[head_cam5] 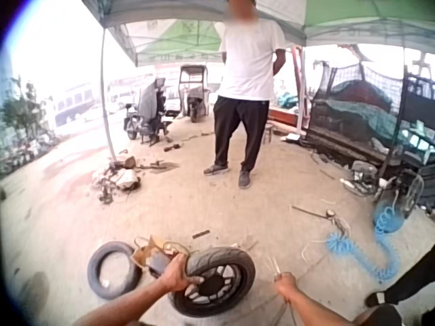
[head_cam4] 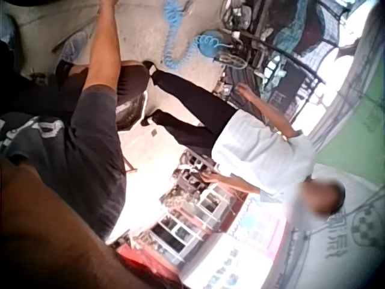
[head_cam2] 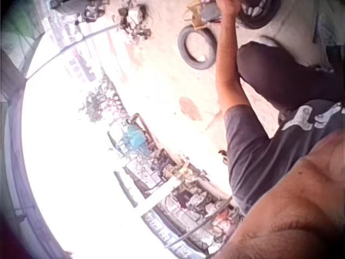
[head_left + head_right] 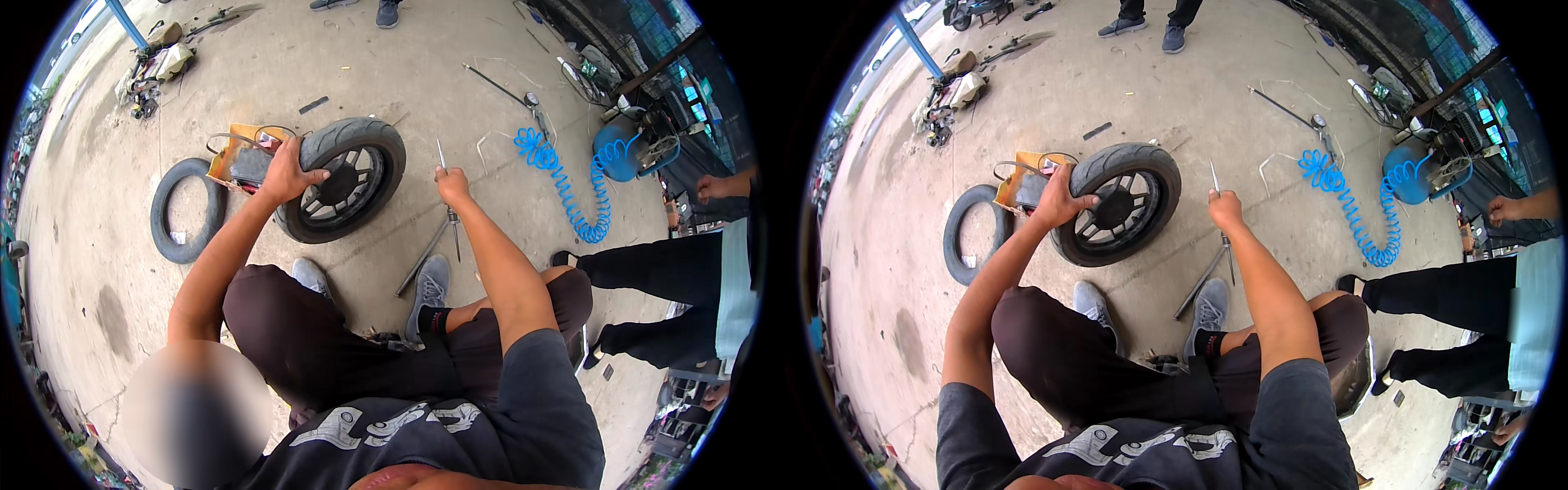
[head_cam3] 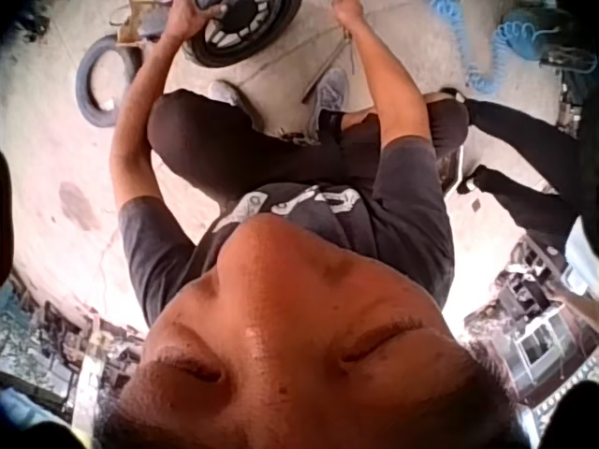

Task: The person walks through a cluttered workshop, picks up a tire iron, and approaches a scooter. They remove the front wheel from the scooter and place it on the ground. They then use a tire iron to pry the tire off the rim.

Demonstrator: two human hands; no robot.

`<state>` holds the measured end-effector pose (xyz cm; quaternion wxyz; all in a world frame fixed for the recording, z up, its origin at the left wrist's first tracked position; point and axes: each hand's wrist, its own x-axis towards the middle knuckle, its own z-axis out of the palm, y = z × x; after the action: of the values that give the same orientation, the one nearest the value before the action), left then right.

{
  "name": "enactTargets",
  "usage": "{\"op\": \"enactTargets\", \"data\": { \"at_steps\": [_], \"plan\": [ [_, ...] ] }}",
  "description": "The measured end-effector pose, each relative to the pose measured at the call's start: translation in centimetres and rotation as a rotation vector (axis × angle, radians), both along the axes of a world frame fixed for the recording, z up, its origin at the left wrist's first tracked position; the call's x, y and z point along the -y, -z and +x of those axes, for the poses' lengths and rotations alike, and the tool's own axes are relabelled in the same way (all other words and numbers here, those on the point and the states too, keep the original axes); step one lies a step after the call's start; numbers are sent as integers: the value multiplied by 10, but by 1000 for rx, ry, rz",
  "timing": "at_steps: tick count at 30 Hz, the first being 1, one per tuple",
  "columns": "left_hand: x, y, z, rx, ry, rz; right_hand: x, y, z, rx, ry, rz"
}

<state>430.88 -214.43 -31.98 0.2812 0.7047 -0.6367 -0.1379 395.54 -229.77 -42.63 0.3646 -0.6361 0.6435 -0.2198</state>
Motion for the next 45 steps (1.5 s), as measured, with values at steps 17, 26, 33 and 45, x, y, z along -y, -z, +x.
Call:
{"op": "enactTargets", "data": {
  "at_steps": [17, 26, 33, 45],
  "plan": [
    [-59, -8, 0, -145, 9, -34, -6, -11, 26, 202, -250, 279],
    [-99, 5, 11, -196, -29, -29, -18, -16, 67, 442, -542, 232],
    [-107, 7, 13, -363, -94, 8, -20, -36, 74, 370, -530, 165],
    [-87, 37, -18, -850, 4, -53, -7, -252, 75, -217, -707, -355]
  ]
}}
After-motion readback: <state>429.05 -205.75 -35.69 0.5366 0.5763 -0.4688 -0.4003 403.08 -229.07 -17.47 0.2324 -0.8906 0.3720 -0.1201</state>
